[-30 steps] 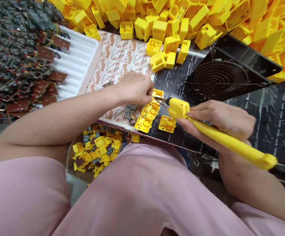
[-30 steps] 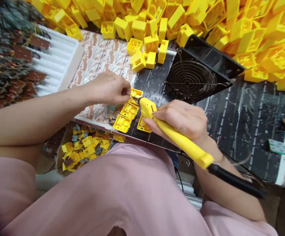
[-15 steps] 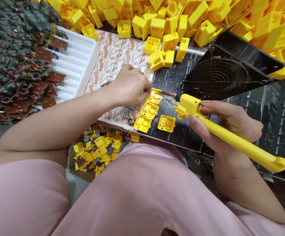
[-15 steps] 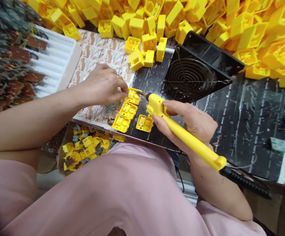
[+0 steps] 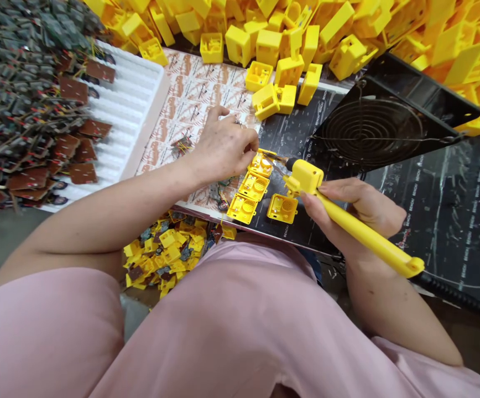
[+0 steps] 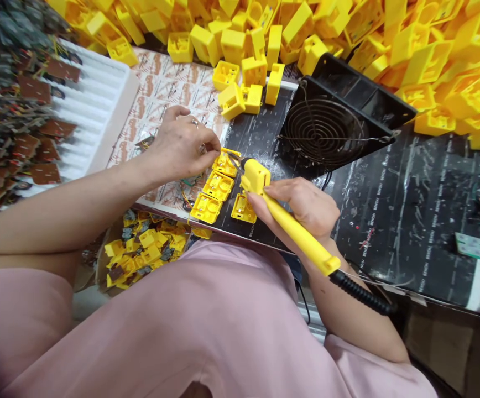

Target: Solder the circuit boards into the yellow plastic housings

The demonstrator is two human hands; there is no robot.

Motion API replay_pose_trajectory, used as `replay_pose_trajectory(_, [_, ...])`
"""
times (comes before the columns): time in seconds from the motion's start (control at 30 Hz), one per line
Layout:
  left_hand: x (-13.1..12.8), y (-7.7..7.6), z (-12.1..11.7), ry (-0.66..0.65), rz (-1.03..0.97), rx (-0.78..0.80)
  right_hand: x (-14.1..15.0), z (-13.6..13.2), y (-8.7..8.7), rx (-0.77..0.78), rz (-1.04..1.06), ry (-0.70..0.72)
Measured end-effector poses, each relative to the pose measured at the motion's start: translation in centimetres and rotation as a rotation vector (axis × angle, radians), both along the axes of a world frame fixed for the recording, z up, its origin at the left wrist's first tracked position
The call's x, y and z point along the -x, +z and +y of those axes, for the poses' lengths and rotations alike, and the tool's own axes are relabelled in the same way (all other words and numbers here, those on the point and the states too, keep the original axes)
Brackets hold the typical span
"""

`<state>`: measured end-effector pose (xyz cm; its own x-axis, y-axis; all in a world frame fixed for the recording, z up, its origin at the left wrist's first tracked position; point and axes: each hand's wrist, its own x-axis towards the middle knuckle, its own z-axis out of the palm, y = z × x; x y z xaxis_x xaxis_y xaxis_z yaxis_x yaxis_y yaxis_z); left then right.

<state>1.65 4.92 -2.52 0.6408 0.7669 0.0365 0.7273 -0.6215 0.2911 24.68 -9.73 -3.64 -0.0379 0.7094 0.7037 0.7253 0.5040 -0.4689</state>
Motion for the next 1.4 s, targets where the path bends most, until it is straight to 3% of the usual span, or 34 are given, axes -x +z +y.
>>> replay_pose_trajectory(0.23, [-0.2, 0.1, 0.1, -0.020, -0.001, -0.004, 0.2, 0.0, 0.0, -0.001, 0.008, 0.009])
replay_pose_trajectory(0.5, [-0.9, 0.5, 0.2, -0.044, 0.074, -0.006, 0.0, 0.6, 0.5, -0.054, -0.139, 0.117])
replay_pose_trajectory(0.7, [-1.1, 0.6, 0.3, -0.039, 0.069, 0.030, -0.3, -0.3, 1.1, -0.046, -0.089, 0.016])
replay_pose_trajectory(0.83, [-1.1, 1.3, 0.3, -0.024, 0.125, 0.049, -0.2, -0.6, 0.8, -0.014, -0.064, 0.016])
replay_pose_trajectory(1.0, [-1.5, 1.7, 0.0, -0.015, 0.187, 0.054, -0.3, -0.6, 0.1, -0.050, -0.054, -0.103])
replay_pose_trajectory(1.17, [-1.9, 1.5, 0.0, -0.013, 0.189, 0.011, 0.1, -0.6, 0.2, 0.141, -0.129, -0.023])
replay_pose_trajectory(1.27, [0.0, 2.9, 1.2, 0.038, 0.143, 0.004, 0.2, -0.5, -0.1, 0.201, -0.190, 0.021])
replay_pose_trajectory(1.4, [6.0, 4.9, 3.2, 0.111, 0.094, 0.038, 0.1, 0.1, -1.0, 0.185, -0.161, 0.032])
